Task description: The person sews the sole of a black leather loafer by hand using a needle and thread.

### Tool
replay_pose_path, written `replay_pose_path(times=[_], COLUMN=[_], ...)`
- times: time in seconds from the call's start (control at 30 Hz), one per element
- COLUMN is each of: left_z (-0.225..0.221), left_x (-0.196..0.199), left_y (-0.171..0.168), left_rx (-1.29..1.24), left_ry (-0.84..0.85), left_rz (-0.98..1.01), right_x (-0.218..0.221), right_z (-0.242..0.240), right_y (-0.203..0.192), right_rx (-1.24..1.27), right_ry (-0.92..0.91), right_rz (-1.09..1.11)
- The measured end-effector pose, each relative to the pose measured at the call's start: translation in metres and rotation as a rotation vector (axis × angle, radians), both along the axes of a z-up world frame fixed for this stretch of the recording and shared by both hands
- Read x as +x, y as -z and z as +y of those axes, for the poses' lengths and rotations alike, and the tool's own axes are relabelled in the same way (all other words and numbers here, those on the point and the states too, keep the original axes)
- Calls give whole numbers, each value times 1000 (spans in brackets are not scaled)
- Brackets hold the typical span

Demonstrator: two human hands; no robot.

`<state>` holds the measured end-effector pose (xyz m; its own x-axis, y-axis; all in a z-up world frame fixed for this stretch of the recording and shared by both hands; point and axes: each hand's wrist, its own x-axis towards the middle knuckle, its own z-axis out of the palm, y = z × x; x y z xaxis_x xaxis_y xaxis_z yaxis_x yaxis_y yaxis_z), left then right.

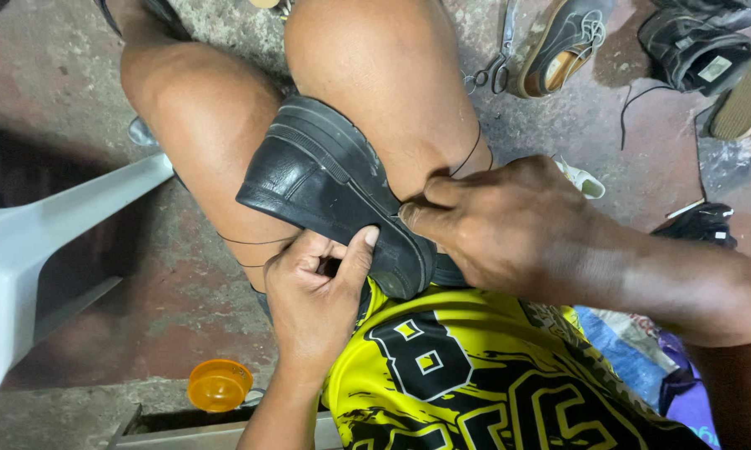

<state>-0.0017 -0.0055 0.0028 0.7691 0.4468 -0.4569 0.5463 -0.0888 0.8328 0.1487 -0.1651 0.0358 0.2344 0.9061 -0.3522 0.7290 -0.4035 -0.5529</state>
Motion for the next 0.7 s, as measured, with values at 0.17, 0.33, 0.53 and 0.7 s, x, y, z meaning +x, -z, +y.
replay_pose_path(times=[0.17,0.33,0.53,0.7], left_z=[2,2,14,64], left_x=[0,-1,-15,-48], left_y=[0,2,3,-6], left_rx=[13,-54,-77,131], left_ry=[9,-19,-11,-264], left_rz=[49,-2,77,-116], right_x=[7,0,4,6], right_z=[8,15,19,7], right_y=[1,9,13,16], right_rx=[-16,5,130,161], right_ry=[-46,-131,-34,40], right_rz=[29,-100,19,74])
